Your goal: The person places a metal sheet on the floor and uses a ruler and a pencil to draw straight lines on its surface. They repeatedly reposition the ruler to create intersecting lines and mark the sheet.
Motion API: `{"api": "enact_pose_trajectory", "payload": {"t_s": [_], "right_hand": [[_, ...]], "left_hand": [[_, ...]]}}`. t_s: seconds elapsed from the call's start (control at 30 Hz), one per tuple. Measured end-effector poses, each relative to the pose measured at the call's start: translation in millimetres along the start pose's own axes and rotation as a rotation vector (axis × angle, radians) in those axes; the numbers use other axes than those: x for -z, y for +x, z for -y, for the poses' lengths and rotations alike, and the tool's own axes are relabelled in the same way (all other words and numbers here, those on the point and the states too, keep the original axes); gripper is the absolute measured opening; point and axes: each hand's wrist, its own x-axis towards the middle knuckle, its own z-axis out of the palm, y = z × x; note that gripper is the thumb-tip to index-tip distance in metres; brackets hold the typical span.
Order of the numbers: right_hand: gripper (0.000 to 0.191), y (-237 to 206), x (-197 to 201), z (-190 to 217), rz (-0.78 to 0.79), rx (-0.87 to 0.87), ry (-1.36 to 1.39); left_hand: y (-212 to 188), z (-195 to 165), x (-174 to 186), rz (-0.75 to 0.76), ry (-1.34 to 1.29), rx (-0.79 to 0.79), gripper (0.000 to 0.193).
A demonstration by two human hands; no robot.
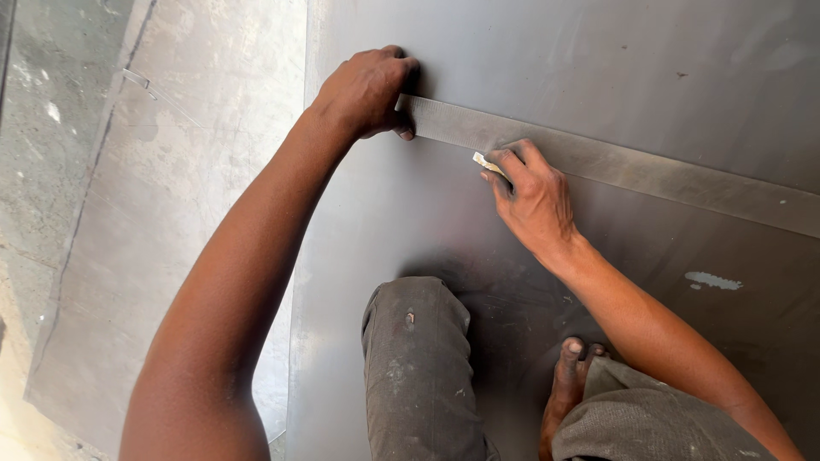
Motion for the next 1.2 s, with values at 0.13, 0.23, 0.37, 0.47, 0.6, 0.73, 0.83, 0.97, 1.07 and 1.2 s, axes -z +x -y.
{"api": "enact_pose_trajectory", "payload": {"t_s": [0.13,0.23,0.37,0.47,0.6,0.73,0.83,0.97,1.07,1.2], "right_hand": [[0.022,-1,-7,-1,-0.035,0.031,-0.005],[0.021,-3,-9,-1,-0.058,0.019,-0.019],[0.02,-4,-10,-2,-0.06,0.019,-0.015],[0.019,-3,-10,-2,-0.058,0.042,-0.028],[0.012,3,-7,1,-0.004,0.033,-0.071],[0.009,10,4,11,0.197,-0.126,-0.124],[0.02,3,7,23,0.935,-0.413,-0.127],[0.011,-18,0,31,0.736,-0.067,0.095],[0.018,-20,-4,16,0.272,-0.136,0.075],[0.021,-16,-2,-1,-0.037,-0.016,-0.05]], "left_hand": [[1,8,-9,-0.048,0.004,-0.048,0.069],[0,10,-14,-0.07,0.01,-0.047,0.07],[2,11,-17,-0.09,-0.003,-0.078,0.069],[4,12,-19,-0.102,0.029,-0.069,0.07],[3,14,-20,-0.107,0.005,-0.088,0.07],[1,13,-17,-0.114,-0.018,-0.104,0.068],[3,11,-13,-0.103,-0.021,-0.066,0.07],[2,7,-12,-0.096,-0.036,-0.048,0.074],[1,6,-12,-0.029,-0.016,-0.006,0.07],[2,7,-11,-0.02,-0.013,-0.009,0.076]]}}
